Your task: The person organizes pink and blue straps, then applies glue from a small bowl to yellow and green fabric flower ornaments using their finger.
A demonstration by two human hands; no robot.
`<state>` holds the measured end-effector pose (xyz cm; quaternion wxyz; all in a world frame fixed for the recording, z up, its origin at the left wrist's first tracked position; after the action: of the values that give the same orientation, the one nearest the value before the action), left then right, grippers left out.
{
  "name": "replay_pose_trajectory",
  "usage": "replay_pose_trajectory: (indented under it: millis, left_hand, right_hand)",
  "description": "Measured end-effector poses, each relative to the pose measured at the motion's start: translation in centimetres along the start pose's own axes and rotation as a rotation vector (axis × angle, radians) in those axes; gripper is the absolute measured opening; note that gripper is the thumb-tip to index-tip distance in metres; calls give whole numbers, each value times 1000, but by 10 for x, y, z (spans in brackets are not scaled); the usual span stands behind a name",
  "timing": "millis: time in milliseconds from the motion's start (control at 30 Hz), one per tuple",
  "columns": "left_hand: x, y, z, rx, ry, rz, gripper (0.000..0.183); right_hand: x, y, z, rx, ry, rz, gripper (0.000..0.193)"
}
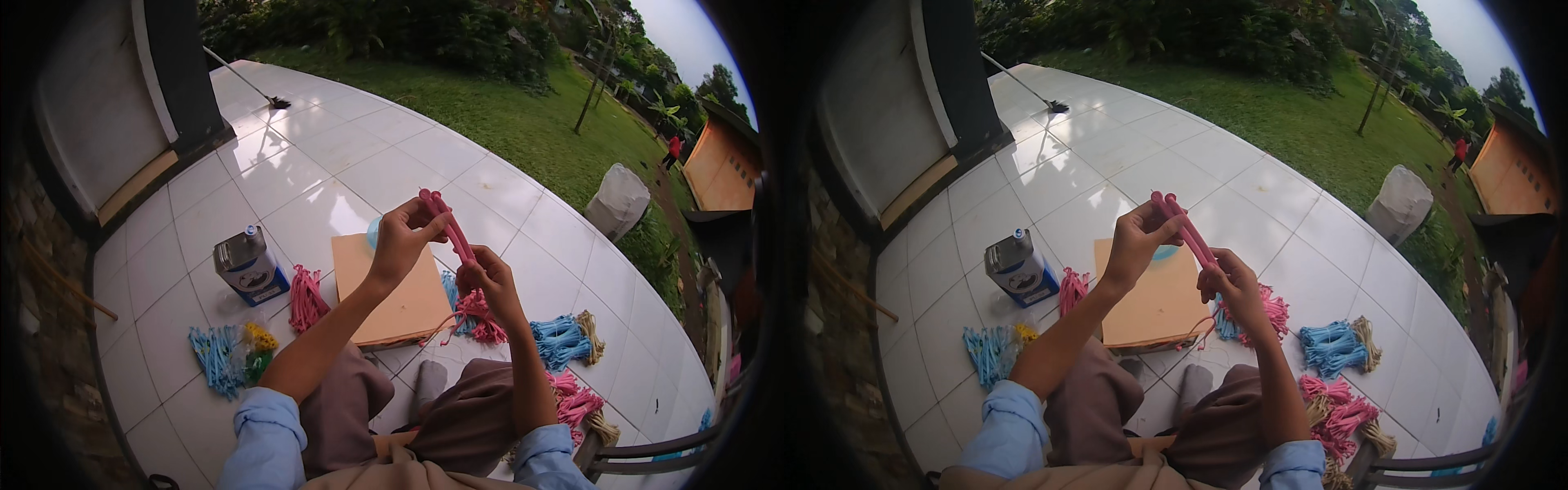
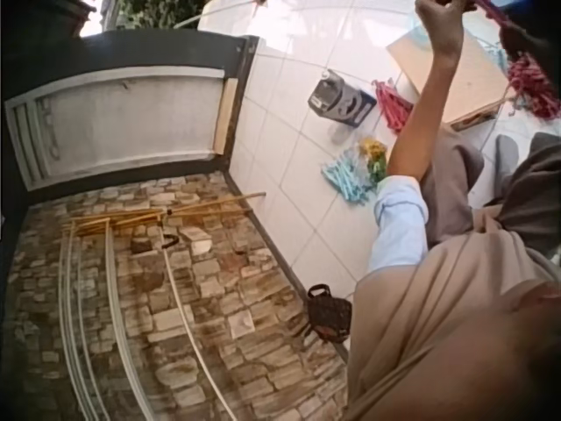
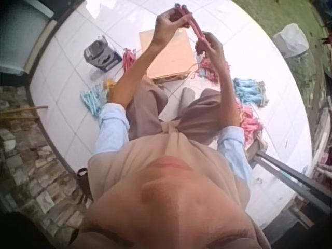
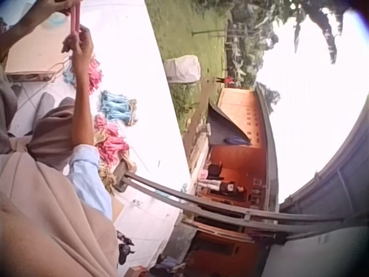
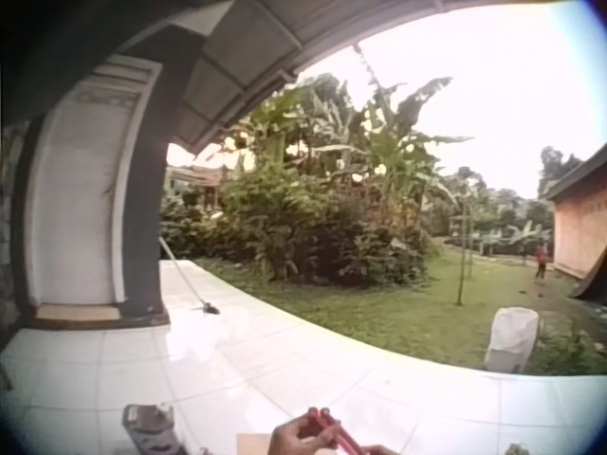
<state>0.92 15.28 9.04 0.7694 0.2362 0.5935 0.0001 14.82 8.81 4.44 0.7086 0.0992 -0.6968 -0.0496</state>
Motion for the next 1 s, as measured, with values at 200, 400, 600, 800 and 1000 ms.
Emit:
replay_pose_trajectory:
  millis: [200,400,600,800,1000]
  left_hand:
    - [12,7,-16,-94,-144,-39,21]
    - [17,9,-29,-12,86,-27,20]
    - [57,-17,-38,412,566,-79,22]
    - [134,-31,-50,574,804,-3,36]
    - [195,-39,-76,580,1027,-52,52]
  right_hand:
    - [5,-1,-29,-296,-519,-114,26]
    - [2,3,-72,-463,-31,-157,19]
    - [-29,26,-75,-113,12,8,13]
    - [-126,60,-66,-8,37,188,14]
    - [-210,79,-61,40,67,430,15]
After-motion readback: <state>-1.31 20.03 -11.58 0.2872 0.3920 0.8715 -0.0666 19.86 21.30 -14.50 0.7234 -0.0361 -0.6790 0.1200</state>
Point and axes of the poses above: each hand's wrist, its own y-axis towards the middle knuckle, its own z-axis out of the palm, x = y × z, the point moved 8 cm from there along y, towards the middle knuckle, and after that the axes turned 1 degree about x, right-handed, at the moved point
